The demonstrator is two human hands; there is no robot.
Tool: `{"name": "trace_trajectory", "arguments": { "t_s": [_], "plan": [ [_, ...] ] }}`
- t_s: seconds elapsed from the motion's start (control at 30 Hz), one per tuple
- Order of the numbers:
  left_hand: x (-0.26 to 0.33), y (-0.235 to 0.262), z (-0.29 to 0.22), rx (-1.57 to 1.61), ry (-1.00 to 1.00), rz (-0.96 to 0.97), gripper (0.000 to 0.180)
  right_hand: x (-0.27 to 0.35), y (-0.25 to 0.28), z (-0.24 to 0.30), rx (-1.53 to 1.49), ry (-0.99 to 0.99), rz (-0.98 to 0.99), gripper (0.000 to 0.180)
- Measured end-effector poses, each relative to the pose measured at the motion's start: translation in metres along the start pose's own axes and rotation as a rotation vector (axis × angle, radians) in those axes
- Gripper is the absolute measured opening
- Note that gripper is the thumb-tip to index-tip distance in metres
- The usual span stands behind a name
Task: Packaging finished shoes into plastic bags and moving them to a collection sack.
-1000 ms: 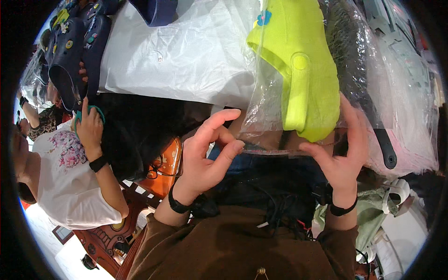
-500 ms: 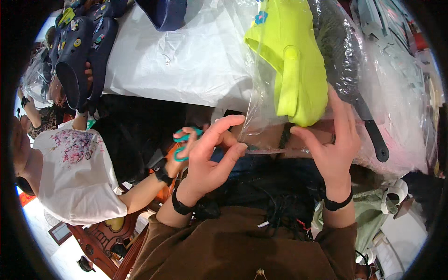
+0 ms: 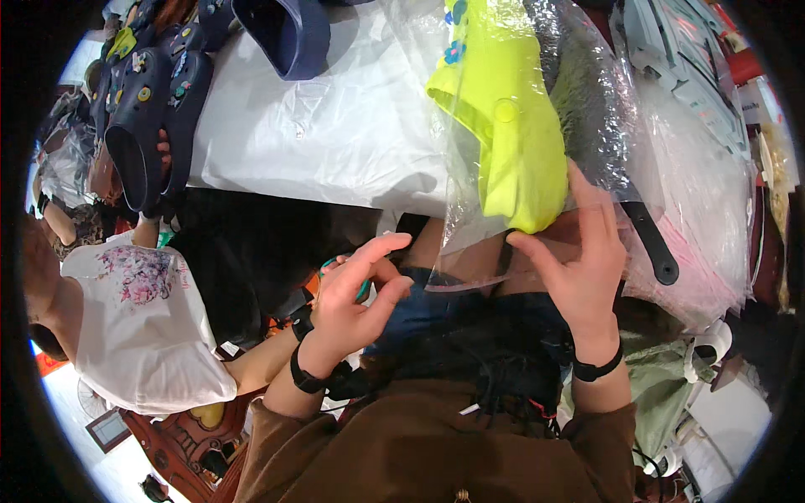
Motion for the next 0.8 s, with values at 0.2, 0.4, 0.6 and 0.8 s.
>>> {"name": "trace_trajectory", "arguments": {
  "t_s": [0.2, 0.4, 0.6, 0.8],
  "plan": [
    [0.006, -0.009, 0.004, 0.160, 0.073, -0.156, 0.046, 0.002, -0.003, -0.007, -0.024, 0.029, -0.010, 0.075],
    [0.017, -0.013, 0.011, 0.015, 0.165, -0.074, 0.045, 0.006, 0.004, -0.011, 0.045, 0.085, 0.027, 0.080],
    [0.020, -0.015, 0.010, -0.020, 0.255, -0.023, 0.040, 0.020, 0.013, -0.007, -0.025, 0.175, -0.005, 0.063],
    [0.019, -0.038, 0.016, -0.055, 0.068, 0.175, 0.044, 0.050, 0.056, -0.001, 0.004, 0.188, -0.005, 0.038]
  ]
}}
Point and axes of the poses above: each hand's wrist, its own x-axis away from the middle knuckle, its own y-axis out of the back of the hand, z = x × y, the point moved 2 cm from there along -x, towards the middle knuckle, and after that the axes turned 7 degrees about x, right-handed, at the moved point
